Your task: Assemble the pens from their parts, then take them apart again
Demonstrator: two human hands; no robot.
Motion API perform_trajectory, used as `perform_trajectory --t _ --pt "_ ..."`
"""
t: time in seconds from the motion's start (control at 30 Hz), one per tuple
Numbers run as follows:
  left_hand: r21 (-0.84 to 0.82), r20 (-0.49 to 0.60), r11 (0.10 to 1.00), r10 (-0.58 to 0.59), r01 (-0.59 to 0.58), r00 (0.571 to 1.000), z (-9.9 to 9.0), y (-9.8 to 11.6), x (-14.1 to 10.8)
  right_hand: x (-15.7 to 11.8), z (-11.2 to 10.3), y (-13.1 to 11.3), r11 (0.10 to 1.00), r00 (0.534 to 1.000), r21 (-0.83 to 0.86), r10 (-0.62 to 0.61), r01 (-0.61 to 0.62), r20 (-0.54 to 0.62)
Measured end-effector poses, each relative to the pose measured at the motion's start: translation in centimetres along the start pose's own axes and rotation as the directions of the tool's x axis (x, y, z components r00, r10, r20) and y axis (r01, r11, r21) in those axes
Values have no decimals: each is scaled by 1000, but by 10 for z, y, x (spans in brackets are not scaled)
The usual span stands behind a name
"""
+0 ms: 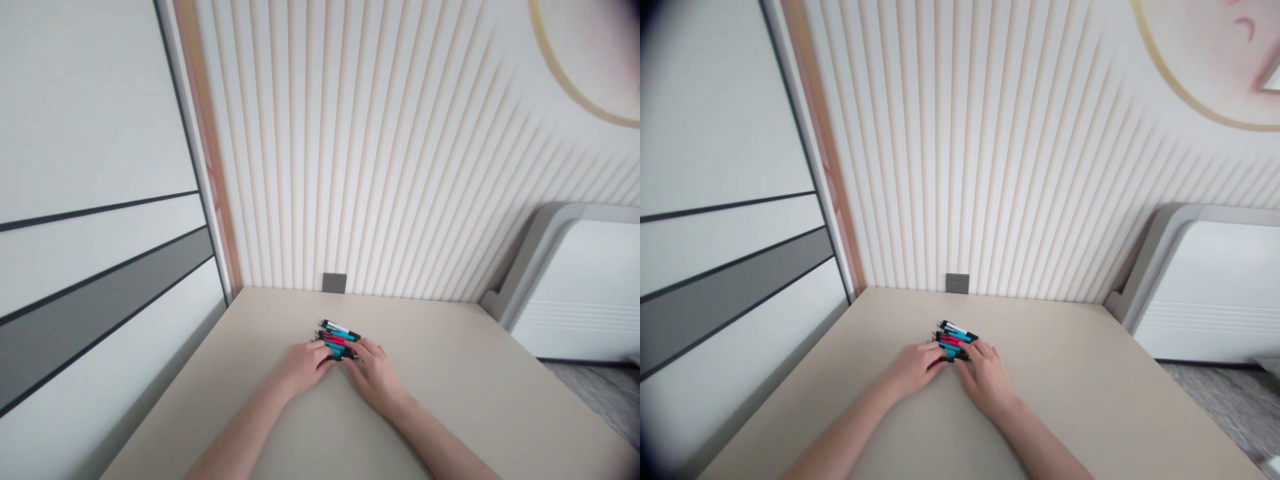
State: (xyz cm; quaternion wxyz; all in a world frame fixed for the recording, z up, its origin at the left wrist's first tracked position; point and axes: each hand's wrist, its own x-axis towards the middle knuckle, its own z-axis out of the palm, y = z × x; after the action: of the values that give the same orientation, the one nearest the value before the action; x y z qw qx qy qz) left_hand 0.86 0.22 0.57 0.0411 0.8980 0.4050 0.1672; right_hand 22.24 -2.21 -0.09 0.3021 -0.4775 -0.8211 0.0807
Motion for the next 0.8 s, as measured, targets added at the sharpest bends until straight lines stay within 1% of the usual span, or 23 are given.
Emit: perform_trajectory --t 0.1,0.27,0.33,0.4,0.5,0.6,0.7,0.77,0.8 --pt "17 -9 997 71 -70 997 1 0 1 -2 0 -3 999 1000 45 4 -5 24" --pt "115 -82 984 146 -136 986 -3 6 4 -1 8 2 993 992 32 114 -116 56" --pt "141 -94 975 185 -170 978 -5 8 5 -1 10 6 991 991 63 113 -118 72" --pt "141 -102 970 213 -198 972 -6 9 5 -2 10 8 992 995 83 92 -96 46" --pt "132 -108 971 213 -198 971 -6 8 4 -2 5 6 996 999 80 31 -30 -15" --pt "136 -79 976 180 -168 980 -7 8 4 -3 0 2 992 999 122 -22 27 -45" --pt "143 -42 980 147 -140 988 -9 8 3 -4 -2 1 975 997 221 35 -18 -75" --pt "146 -34 980 138 -132 990 -11 8 3 -4 -2 2 953 994 291 100 -81 -52" --pt "147 -35 981 135 -129 990 -12 8 3 -4 -2 2 940 991 321 130 -116 -22"
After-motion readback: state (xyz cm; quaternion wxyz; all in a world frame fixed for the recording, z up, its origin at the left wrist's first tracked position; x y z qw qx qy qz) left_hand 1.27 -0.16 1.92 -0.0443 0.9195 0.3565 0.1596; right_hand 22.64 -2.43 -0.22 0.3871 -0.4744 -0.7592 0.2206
